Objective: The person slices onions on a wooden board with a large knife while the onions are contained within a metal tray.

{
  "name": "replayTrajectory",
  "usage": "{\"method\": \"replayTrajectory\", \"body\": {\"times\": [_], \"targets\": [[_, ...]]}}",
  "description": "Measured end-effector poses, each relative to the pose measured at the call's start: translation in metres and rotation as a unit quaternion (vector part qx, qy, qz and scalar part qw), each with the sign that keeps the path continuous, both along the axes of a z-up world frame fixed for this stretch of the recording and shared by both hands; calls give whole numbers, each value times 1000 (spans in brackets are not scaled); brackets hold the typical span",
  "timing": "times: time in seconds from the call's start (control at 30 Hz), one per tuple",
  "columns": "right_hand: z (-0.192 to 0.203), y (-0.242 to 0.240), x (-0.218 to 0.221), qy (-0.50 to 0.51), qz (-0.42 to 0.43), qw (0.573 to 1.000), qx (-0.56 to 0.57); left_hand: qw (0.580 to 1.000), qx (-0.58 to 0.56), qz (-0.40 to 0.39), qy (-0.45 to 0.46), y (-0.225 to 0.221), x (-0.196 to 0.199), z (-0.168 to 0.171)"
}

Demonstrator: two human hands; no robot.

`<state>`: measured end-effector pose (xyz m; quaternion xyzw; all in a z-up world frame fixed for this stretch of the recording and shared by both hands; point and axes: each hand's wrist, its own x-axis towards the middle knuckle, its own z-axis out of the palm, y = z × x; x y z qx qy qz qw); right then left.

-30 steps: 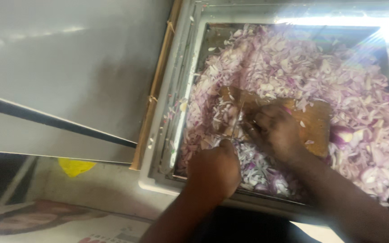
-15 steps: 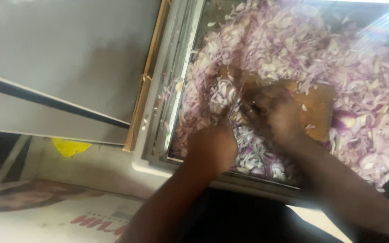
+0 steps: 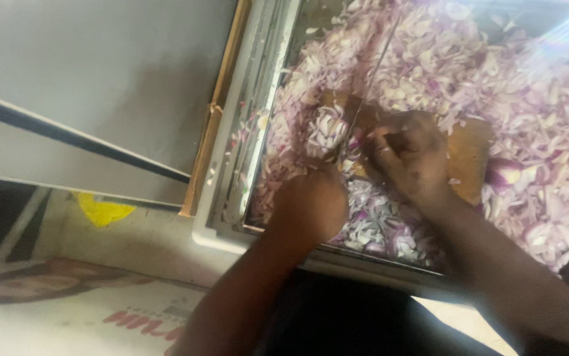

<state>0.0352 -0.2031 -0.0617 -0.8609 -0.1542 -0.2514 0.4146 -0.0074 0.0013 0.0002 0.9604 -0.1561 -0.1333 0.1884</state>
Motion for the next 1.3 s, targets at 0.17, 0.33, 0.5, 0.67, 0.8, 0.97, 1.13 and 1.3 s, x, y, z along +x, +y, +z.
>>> {"method": "replayTrajectory", "body": {"times": [0.17, 0.33, 0.5, 0.67, 0.8, 0.97, 1.13, 1.3], "targets": [[0, -1, 4, -5, 72, 996, -43, 1000, -11, 16, 15, -11, 5, -6], [29, -1, -5, -49, -10, 977, -207, 1000, -1, 12, 2, -13, 6, -15], [79, -15, 5, 362, -94, 844, -385, 995, -64, 30, -73, 0, -5, -28], [65, -23, -12, 93, -39, 931, -351, 994, -40, 28, -94, 17, -21, -32], [42, 9, 2, 107, -31, 963, -246, 998, -39, 11, -49, 17, -8, -21], [29, 16, 15, 32, 32, 991, -126, 998, -25, -43, -29, 25, -1, -2], [23, 20, 8, 221, -70, 972, -43, 996, -38, -70, -39, 22, 16, 9], [34, 23, 1, 178, -28, 983, -25, 996, -27, -84, -7, 25, 21, 13]]}}
